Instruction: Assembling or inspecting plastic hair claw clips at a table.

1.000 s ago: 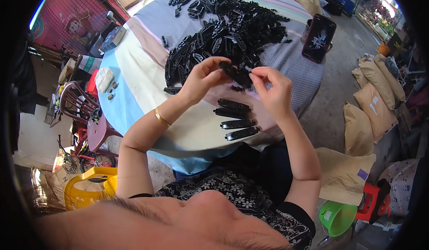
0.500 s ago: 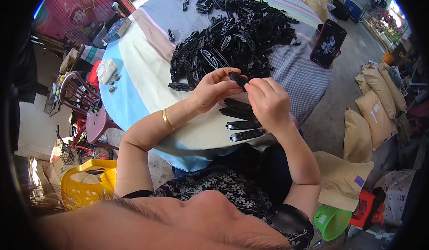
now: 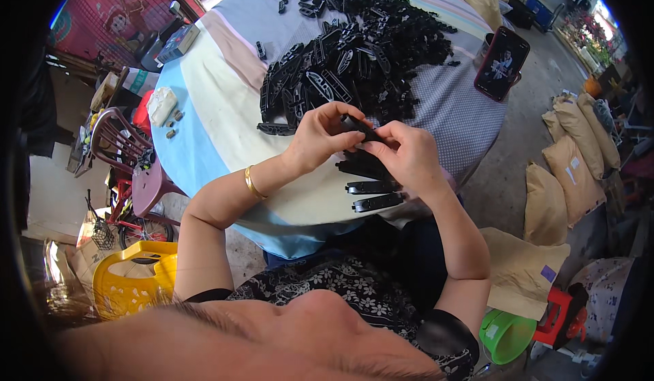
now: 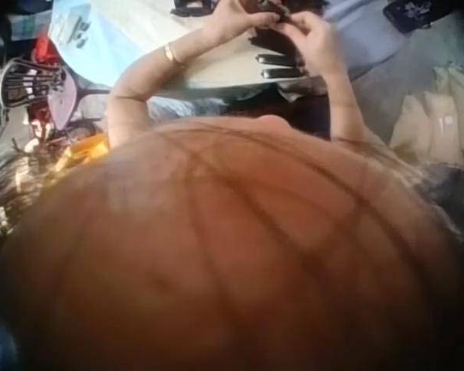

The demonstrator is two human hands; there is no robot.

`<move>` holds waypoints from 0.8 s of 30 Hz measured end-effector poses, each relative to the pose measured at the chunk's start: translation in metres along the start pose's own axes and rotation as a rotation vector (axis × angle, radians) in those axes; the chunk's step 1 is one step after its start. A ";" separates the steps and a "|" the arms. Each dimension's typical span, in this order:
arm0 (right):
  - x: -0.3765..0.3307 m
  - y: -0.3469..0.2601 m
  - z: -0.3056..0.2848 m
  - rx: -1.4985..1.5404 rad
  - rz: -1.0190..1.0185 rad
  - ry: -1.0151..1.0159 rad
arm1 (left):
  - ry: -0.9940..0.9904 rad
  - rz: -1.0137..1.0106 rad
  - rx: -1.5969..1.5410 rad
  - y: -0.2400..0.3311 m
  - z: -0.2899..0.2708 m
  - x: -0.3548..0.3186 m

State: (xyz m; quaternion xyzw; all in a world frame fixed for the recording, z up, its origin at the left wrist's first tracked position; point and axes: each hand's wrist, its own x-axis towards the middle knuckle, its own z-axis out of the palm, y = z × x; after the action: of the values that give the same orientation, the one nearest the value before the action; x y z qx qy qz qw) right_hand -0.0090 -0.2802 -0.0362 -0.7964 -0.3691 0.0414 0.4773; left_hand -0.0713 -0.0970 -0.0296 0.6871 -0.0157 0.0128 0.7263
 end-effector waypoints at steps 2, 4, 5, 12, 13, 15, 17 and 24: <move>0.003 0.004 -0.003 0.028 0.048 -0.074 | -0.087 -0.005 -0.037 -0.009 -0.006 0.006; 0.005 0.008 -0.010 0.052 0.097 -0.143 | -0.037 0.127 0.231 -0.005 -0.005 0.007; 0.005 0.009 -0.013 -0.105 -0.004 -0.178 | 0.017 0.258 0.499 -0.001 -0.004 0.007; 0.005 0.003 -0.001 -0.262 -0.159 0.007 | 0.169 0.611 1.402 -0.008 -0.038 0.029; 0.006 0.003 0.000 -0.370 -0.172 0.058 | 0.132 0.591 1.388 -0.007 -0.039 0.031; 0.011 0.015 0.005 -0.431 -0.219 0.054 | 0.130 0.562 1.453 -0.003 -0.034 0.029; 0.010 0.020 0.006 -0.493 -0.262 0.051 | 0.126 0.534 1.517 0.003 -0.027 0.027; 0.009 0.017 0.000 -0.243 -0.166 0.174 | 0.179 0.762 1.350 0.004 -0.026 0.024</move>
State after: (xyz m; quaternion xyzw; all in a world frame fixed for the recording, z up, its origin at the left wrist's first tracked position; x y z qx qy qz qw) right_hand 0.0066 -0.2790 -0.0470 -0.8155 -0.3932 -0.1121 0.4096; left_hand -0.0471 -0.0705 -0.0261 0.9239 -0.1808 0.3234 0.0952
